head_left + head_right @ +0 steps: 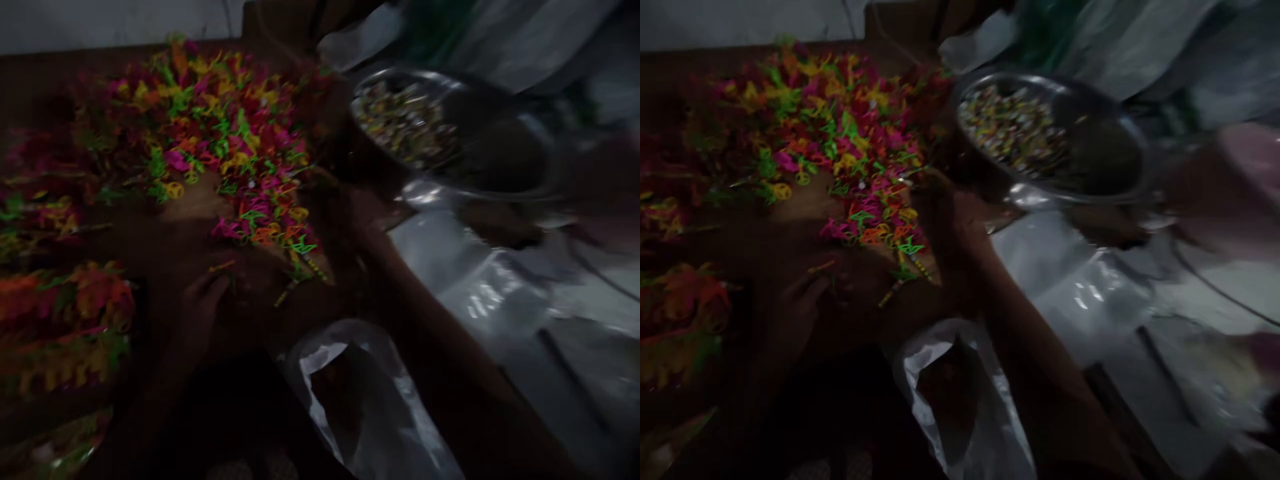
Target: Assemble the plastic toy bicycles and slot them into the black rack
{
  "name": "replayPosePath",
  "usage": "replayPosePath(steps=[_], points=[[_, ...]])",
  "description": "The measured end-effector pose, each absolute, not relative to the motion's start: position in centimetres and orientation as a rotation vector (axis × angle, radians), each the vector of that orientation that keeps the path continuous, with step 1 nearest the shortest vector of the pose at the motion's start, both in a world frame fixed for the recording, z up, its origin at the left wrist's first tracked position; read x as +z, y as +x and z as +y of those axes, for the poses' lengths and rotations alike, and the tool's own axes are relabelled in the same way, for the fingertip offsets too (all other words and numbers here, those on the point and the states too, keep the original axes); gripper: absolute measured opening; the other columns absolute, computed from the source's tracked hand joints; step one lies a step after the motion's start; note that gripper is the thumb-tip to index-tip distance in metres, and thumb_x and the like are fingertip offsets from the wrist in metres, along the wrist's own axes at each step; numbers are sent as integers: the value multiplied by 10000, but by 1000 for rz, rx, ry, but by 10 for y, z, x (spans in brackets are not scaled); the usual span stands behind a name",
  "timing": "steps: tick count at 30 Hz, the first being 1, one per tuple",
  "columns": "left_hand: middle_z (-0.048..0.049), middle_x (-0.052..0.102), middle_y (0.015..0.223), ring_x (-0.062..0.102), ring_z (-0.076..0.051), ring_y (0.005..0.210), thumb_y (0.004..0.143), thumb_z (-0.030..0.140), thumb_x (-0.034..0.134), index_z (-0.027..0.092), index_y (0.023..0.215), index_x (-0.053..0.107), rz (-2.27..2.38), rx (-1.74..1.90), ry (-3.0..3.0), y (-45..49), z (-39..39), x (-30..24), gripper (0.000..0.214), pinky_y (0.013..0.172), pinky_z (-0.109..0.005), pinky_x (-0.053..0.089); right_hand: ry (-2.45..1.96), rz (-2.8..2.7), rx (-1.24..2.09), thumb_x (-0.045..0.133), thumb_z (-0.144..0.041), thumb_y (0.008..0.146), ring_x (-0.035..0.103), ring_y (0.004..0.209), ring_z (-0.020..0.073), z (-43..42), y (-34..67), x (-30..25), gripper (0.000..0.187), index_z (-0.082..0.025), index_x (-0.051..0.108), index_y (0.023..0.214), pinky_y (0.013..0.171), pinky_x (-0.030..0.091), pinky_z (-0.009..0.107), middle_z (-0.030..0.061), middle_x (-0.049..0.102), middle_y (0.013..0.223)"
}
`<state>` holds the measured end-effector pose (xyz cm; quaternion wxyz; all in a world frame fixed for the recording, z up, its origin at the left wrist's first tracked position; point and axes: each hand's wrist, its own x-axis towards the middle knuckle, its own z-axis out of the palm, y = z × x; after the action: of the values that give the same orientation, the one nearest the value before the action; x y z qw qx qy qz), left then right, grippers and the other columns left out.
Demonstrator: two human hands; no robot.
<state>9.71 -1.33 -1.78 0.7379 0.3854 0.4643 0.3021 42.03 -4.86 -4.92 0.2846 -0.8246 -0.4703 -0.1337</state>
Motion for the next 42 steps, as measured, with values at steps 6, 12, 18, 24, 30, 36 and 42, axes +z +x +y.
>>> replayPosePath(steps=[6,12,18,24,30,36,42], points=[[-60,778,872,733,-207,743,645,341,857,157,935,760,928,656,702,95,-12,-20,357,589,-294,608,-2479,-1337,-256,686,-153,811,672,856,256,-59,414,-27,214,-169,652,600,777,427,437,125,662,699],[-19,768,849,713,-158,700,628,237,864,151,918,750,921,670,559,92,-11,-16,323,571,-242,585,-1807,-1088,152,649,-310,791,566,622,139,-79,293,18,102,-213,647,758,589,464,294,-2,630,682],[0,742,781,699,-145,639,714,199,813,148,895,727,906,599,493,78,-18,-11,207,534,-241,592,-1497,-767,769,793,-341,681,669,695,155,-84,219,-24,174,-228,716,788,629,533,278,-8,725,758],[-7,730,747,725,-176,620,785,194,767,151,899,680,842,500,483,72,-18,-9,150,477,-240,588,-1380,-582,1104,834,-372,660,690,685,139,-90,218,-32,213,-237,753,802,627,547,254,-15,765,770],[-29,737,710,742,-185,628,869,137,646,128,873,707,839,473,447,73,-16,-10,61,473,-228,591,-1402,-718,1021,828,-358,717,724,808,168,-95,217,-32,184,-241,749,834,755,584,303,-1,784,851],[-23,742,709,743,-188,611,888,122,620,140,896,724,813,416,449,72,-16,-11,106,484,-241,597,-1425,-887,902,770,-306,784,716,780,158,-98,222,-31,109,-253,743,876,721,575,289,-14,772,836],[-24,715,669,746,-204,635,884,176,655,147,993,739,868,344,504,68,-19,-7,141,495,-232,576,-1436,-1071,803,729,-284,826,727,811,184,-102,227,-37,67,-264,735,890,732,579,316,-1,772,871]])
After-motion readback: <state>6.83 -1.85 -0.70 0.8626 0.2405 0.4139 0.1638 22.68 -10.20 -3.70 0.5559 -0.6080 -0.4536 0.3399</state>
